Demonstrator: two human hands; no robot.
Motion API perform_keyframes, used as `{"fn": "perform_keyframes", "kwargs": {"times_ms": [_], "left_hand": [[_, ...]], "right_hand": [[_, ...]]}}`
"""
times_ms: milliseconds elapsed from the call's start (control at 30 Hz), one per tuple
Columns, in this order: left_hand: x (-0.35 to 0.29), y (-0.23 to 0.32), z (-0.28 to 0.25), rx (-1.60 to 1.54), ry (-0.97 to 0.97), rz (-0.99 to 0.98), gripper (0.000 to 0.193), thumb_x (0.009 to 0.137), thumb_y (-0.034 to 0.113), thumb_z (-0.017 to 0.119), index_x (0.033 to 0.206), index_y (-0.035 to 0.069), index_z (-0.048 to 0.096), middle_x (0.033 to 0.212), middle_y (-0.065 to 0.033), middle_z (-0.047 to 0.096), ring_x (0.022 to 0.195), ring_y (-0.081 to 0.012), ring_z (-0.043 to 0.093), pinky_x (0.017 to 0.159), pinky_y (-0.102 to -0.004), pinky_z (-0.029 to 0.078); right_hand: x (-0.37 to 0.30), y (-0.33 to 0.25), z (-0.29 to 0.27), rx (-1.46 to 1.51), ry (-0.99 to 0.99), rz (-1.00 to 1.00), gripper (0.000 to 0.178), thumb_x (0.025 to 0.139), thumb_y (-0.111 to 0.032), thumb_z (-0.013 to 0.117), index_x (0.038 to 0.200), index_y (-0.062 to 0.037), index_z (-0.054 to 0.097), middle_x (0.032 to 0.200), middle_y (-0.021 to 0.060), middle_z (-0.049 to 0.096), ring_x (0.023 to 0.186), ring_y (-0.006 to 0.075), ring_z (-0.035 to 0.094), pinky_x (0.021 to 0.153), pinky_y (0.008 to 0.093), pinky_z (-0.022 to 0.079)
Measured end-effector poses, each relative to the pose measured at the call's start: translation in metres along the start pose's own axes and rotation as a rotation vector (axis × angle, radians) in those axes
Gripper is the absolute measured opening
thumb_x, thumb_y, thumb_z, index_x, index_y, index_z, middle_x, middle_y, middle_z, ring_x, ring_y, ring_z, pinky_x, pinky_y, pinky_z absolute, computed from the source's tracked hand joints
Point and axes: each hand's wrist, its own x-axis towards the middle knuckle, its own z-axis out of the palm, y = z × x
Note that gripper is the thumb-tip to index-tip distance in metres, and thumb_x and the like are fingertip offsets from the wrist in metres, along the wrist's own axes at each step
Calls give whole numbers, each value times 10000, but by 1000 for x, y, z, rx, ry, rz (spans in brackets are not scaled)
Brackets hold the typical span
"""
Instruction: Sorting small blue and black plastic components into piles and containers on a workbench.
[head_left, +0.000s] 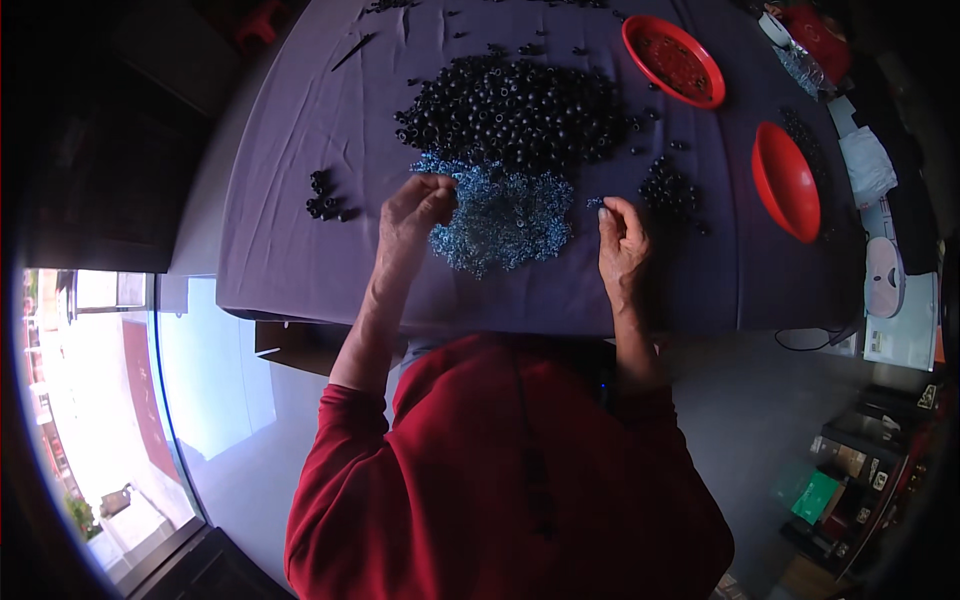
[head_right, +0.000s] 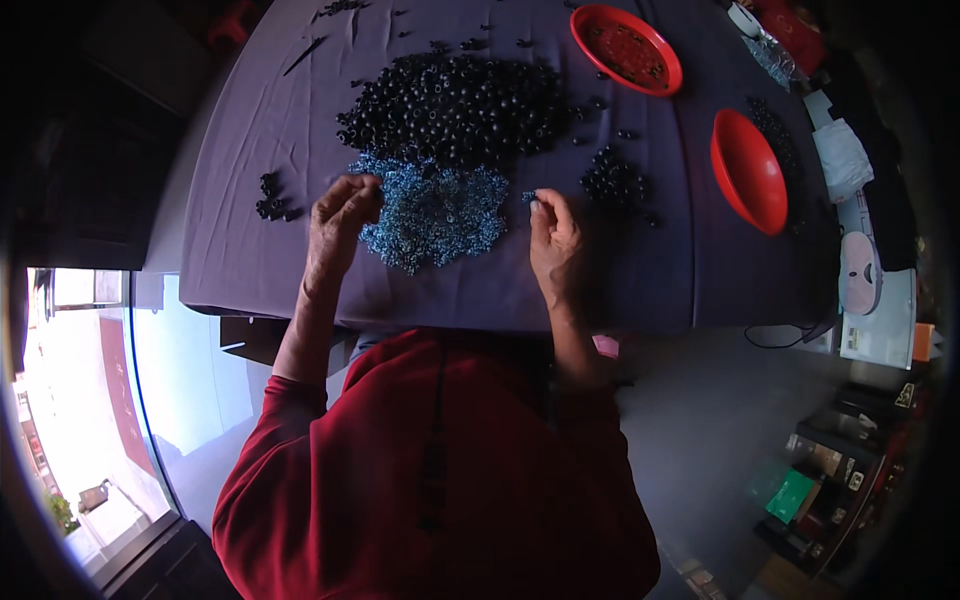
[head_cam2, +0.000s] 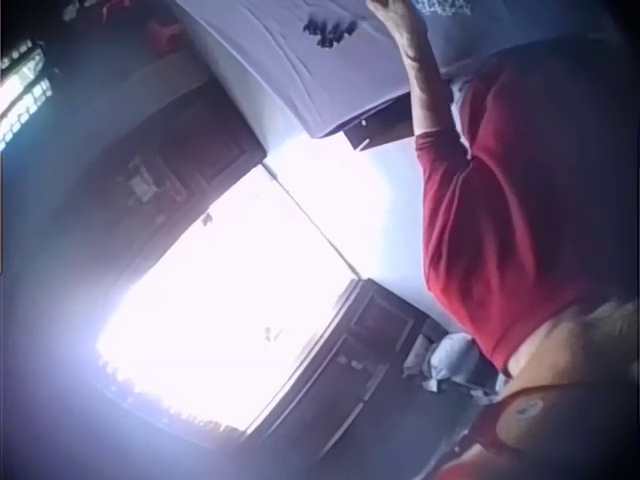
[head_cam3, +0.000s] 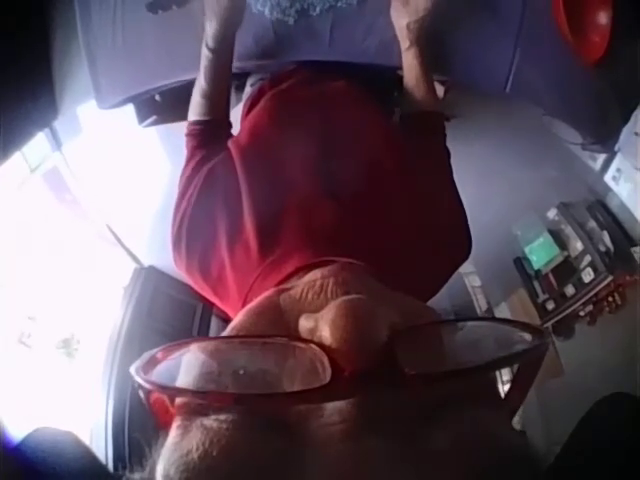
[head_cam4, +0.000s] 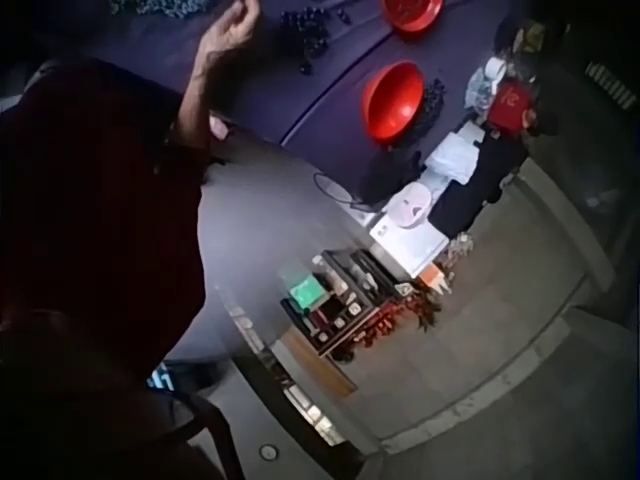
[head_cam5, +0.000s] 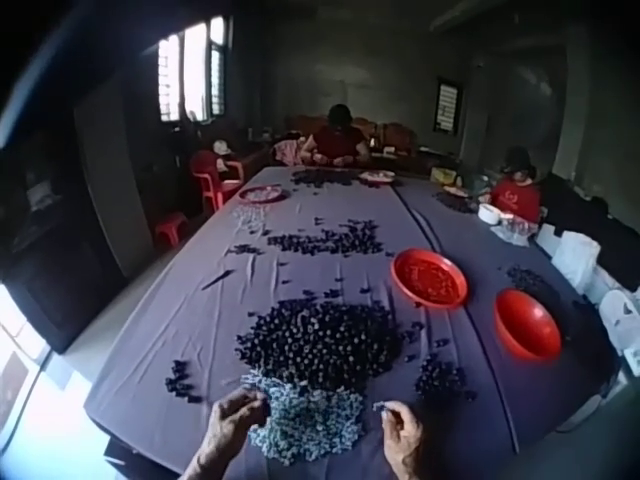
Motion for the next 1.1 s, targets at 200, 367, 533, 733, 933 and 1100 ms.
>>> {"fn": "perform_keyframes", "kwargs": {"times_ms": [200,367,533,733,933,1100], "left_hand": [[-25,-20,14,-290,-134,-127,121,859,107,548,935,19,581,748,-19,554,647,-85,483,608,-216,398],[-34,-21,20,-355,-171,-211,187,829,71,580,1010,25,587,806,-25,580,714,-102,527,672,-231,443],[-38,-19,28,-294,-170,-176,206,813,91,615,1009,29,595,820,-12,582,724,-90,528,679,-224,441],[-43,-13,36,-352,-164,-142,185,843,119,580,1000,22,586,826,-28,571,703,-91,510,663,-221,422],[-41,-11,40,-378,-208,-120,186,855,109,525,1002,4,569,788,-21,541,686,-89,491,653,-221,404],[-42,-9,46,-285,-189,-150,133,839,87,537,951,15,544,780,-16,537,684,-81,485,657,-218,394]], "right_hand": [[-25,-6,-3,-220,-269,-186,137,757,-16,576,892,-40,572,842,116,543,781,281,551,669,347,457],[-18,-10,9,-303,-286,-353,138,749,-42,594,876,-29,541,818,118,537,763,299,538,674,368,446],[-14,-11,13,-449,-289,-326,98,750,16,572,816,-18,509,786,124,518,740,301,527,645,381,425],[-22,-9,9,-258,-180,-247,92,779,-26,597,830,-20,520,711,89,552,596,202,537,560,295,434],[-19,-8,3,198,-270,46,93,825,-89,598,885,-35,553,736,-23,541,607,50,453,569,180,376],[-17,-22,7,484,-296,213,98,838,-109,589,893,-34,560,751,-19,533,641,51,468,609,171,382]]}}
